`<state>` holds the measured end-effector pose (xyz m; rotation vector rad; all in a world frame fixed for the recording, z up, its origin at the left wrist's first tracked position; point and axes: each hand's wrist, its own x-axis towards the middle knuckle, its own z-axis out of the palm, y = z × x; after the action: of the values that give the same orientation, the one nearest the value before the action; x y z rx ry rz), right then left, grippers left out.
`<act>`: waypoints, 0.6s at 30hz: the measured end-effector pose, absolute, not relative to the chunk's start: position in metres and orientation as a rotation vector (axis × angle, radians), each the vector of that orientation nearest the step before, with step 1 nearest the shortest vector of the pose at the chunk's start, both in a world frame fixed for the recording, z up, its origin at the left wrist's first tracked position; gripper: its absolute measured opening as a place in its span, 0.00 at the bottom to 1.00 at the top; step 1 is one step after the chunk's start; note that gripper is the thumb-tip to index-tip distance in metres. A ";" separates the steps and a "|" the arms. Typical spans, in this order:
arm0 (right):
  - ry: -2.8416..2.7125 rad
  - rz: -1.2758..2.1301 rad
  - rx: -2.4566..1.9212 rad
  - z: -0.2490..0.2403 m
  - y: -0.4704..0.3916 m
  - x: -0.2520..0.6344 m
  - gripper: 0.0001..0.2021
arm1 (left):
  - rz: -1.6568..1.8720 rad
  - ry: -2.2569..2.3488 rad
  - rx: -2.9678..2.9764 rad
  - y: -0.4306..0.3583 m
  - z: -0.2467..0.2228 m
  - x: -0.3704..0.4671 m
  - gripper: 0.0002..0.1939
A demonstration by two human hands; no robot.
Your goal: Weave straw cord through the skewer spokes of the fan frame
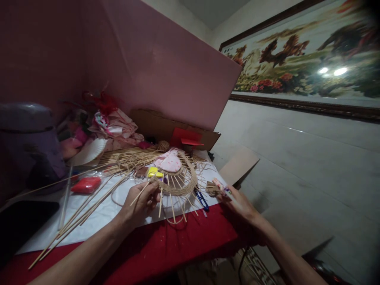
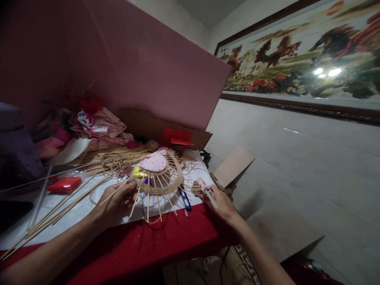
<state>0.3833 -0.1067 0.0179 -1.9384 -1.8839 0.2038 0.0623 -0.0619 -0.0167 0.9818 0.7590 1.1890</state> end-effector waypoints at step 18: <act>-2.272 -0.156 -1.315 0.060 -0.110 0.261 0.04 | 1.178 0.808 1.076 -0.058 -0.026 0.059 0.18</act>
<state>0.2615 -0.1099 0.0600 -1.3147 -2.2725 -0.1557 0.0592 -0.0582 -0.0264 1.0763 0.8081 1.1783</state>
